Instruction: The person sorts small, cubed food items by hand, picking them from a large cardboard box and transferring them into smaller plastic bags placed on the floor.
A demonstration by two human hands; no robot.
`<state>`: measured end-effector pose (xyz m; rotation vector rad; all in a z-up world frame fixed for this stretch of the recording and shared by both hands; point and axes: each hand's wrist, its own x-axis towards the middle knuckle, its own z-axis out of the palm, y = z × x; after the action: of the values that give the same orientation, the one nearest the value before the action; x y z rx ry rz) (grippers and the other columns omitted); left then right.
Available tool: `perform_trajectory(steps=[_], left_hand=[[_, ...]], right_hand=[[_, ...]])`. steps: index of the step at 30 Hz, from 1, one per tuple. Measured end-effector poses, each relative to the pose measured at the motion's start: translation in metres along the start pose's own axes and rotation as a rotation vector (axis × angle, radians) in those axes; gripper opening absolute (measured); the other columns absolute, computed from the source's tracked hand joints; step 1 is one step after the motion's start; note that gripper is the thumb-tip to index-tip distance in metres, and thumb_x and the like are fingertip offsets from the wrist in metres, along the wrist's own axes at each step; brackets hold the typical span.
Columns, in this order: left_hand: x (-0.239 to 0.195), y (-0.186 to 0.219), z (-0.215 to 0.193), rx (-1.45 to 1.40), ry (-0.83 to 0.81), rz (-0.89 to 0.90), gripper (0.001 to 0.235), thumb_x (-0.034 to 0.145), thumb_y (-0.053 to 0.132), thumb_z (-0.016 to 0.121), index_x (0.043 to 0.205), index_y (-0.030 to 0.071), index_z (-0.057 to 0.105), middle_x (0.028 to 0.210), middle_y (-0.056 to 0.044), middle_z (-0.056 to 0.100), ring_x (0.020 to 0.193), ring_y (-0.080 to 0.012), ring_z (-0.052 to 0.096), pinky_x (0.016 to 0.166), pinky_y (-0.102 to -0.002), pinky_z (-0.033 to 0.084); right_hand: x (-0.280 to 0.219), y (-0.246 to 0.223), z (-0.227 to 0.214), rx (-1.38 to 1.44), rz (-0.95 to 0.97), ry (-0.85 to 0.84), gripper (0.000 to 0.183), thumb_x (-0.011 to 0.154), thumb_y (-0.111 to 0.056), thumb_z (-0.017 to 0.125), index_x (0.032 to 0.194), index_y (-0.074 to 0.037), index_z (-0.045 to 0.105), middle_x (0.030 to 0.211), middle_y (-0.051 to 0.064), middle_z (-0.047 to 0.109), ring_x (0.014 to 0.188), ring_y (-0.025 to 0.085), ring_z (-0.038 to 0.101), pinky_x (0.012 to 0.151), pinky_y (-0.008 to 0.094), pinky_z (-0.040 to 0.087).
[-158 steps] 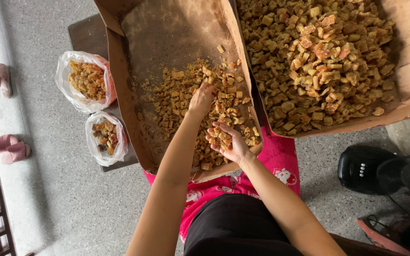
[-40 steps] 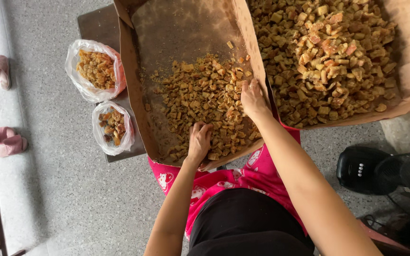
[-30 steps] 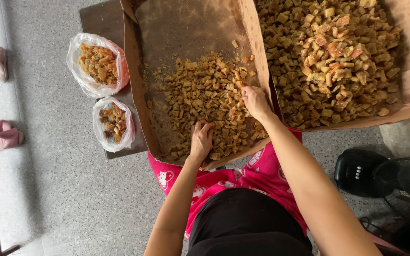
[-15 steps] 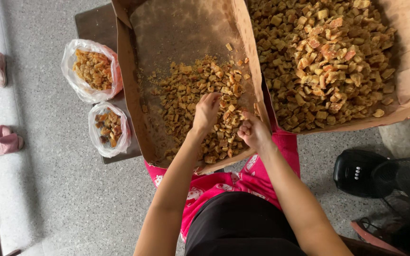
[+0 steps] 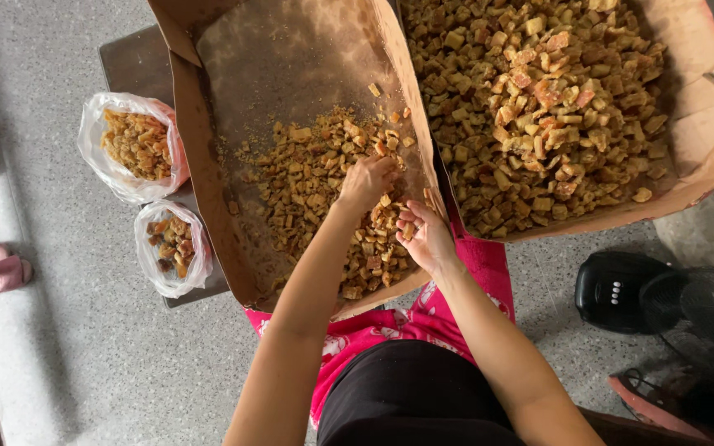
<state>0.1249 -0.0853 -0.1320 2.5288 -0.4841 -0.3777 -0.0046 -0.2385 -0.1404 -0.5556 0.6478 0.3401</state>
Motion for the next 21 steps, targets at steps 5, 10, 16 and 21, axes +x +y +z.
perform_trajectory(steps=[5, 10, 16, 21], left_hand=[[-0.035, 0.011, -0.045, -0.248, -0.104, 0.031, 0.03, 0.109, 0.029, 0.054, 0.112, 0.006, 0.073, 0.089, -0.013, 0.076, 0.07, -0.0217, 0.07, 0.065, -0.039, 0.061], [-0.078, 0.042, -0.068, -0.392, -0.262, 0.068, 0.033, 0.106, 0.028, 0.051, 0.129, 0.01, 0.065, 0.112, -0.015, 0.075, 0.093, -0.0204, 0.076, 0.079, -0.034, 0.067], [-0.079, 0.009, -0.076, -0.322, 0.171, -0.088, 0.029, 0.108, 0.017, 0.051, 0.13, 0.005, 0.066, 0.124, -0.019, 0.072, 0.1, -0.0259, 0.075, 0.087, -0.035, 0.065], [-0.07, -0.017, -0.04, 0.02, 0.102, 0.027, 0.031, 0.099, 0.007, 0.059, 0.128, 0.008, 0.07, 0.113, -0.02, 0.072, 0.093, -0.0311, 0.072, 0.078, -0.034, 0.064]], right_hand=[[-0.009, -0.004, 0.01, 0.006, 0.027, -0.027, 0.028, 0.093, -0.036, 0.071, 0.109, -0.014, 0.066, 0.104, 0.005, 0.066, 0.092, 0.019, 0.06, 0.089, 0.041, 0.047], [-0.019, -0.007, 0.024, -0.043, 0.102, -0.049, 0.046, 0.093, -0.051, 0.062, 0.116, -0.011, 0.064, 0.102, 0.006, 0.061, 0.093, 0.022, 0.064, 0.091, 0.043, 0.051], [-0.004, 0.001, -0.003, 0.016, 0.136, -0.142, 0.032, 0.098, -0.043, 0.07, 0.103, -0.012, 0.065, 0.073, 0.002, 0.061, 0.064, 0.015, 0.057, 0.06, 0.03, 0.046], [0.002, 0.003, -0.004, 0.087, 0.136, -0.087, 0.01, 0.096, -0.021, 0.076, 0.095, -0.014, 0.068, 0.066, -0.001, 0.059, 0.057, 0.011, 0.057, 0.055, 0.028, 0.048]])
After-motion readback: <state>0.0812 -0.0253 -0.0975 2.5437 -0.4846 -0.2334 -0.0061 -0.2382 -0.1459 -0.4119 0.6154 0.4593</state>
